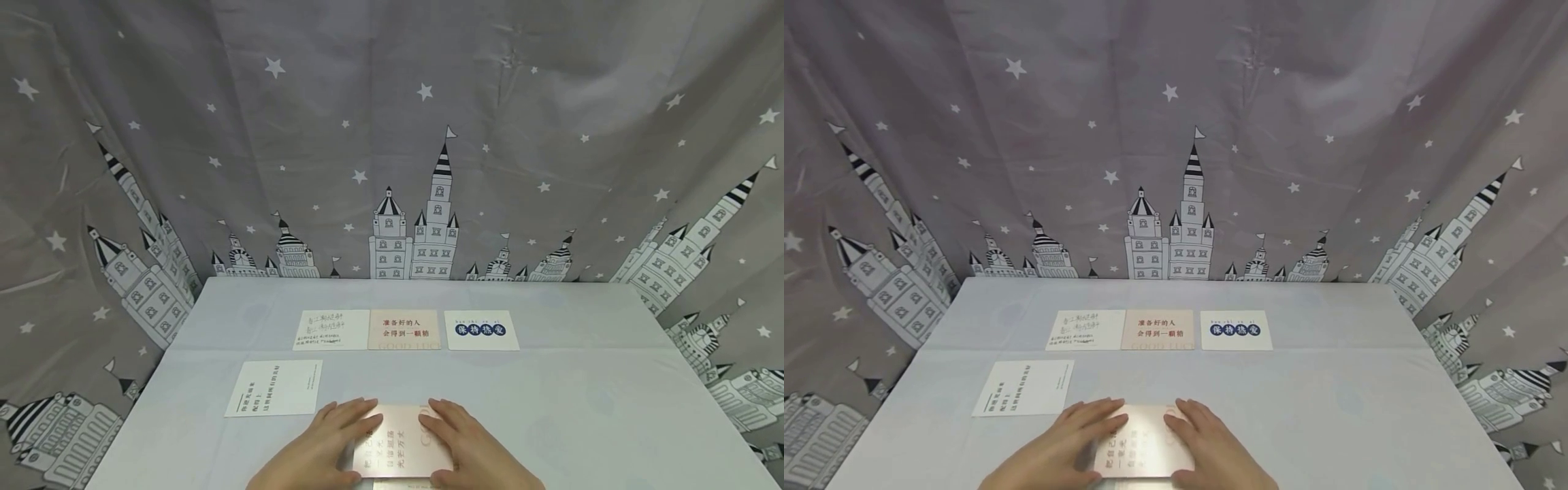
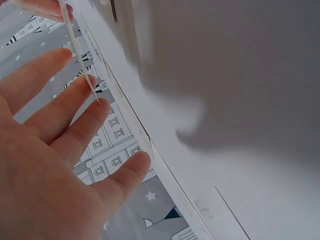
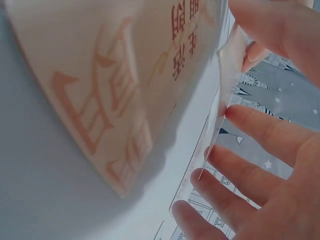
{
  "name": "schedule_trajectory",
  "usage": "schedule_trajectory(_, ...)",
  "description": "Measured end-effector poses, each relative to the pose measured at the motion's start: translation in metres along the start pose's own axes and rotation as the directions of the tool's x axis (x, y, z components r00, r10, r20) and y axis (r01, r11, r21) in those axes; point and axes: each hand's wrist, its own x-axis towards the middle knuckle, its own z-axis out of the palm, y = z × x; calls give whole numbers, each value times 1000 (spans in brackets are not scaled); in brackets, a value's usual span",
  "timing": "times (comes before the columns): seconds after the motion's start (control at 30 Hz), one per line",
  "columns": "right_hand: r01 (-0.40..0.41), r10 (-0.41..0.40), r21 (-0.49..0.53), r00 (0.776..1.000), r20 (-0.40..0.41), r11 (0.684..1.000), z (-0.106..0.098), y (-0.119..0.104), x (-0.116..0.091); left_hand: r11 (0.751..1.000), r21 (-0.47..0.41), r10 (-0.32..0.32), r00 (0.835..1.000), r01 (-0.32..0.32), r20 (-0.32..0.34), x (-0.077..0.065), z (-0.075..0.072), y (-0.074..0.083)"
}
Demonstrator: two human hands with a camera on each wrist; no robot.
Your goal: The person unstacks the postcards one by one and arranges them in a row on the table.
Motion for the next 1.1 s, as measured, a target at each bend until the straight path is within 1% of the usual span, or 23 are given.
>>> schedule_trajectory(0.07,9,-9,-6,1000,-16,1000,1,0,1,1000,8,-1,1000,1,-6,1,-1,-1)
schedule_trajectory(0.13,37,-38,-31,998,-39,999,1,1,3,1000,29,7,1000,-6,-19,1,-1,-4)
schedule_trajectory(0.3,94,-99,-85,993,-63,992,0,2,10,995,84,66,996,-61,-58,3,-4,-10)
schedule_trajectory(0.4,108,-114,-96,992,-61,990,-1,3,14,994,77,81,995,-77,-62,4,-7,-13)
schedule_trajectory(0.57,120,-128,-118,990,-56,986,-1,3,21,997,44,62,997,-60,-48,5,-10,-18)
schedule_trajectory(0.77,132,-138,-116,989,-47,984,-1,3,30,998,45,46,998,-43,-50,5,-14,-22)
schedule_trajectory(0.97,136,-139,-105,990,-20,985,-1,3,37,1000,23,19,999,-19,-38,5,-17,-27)
schedule_trajectory(1.1,137,-139,-118,990,-10,983,-3,2,43,1000,22,11,999,-10,-37,6,-18,-30)
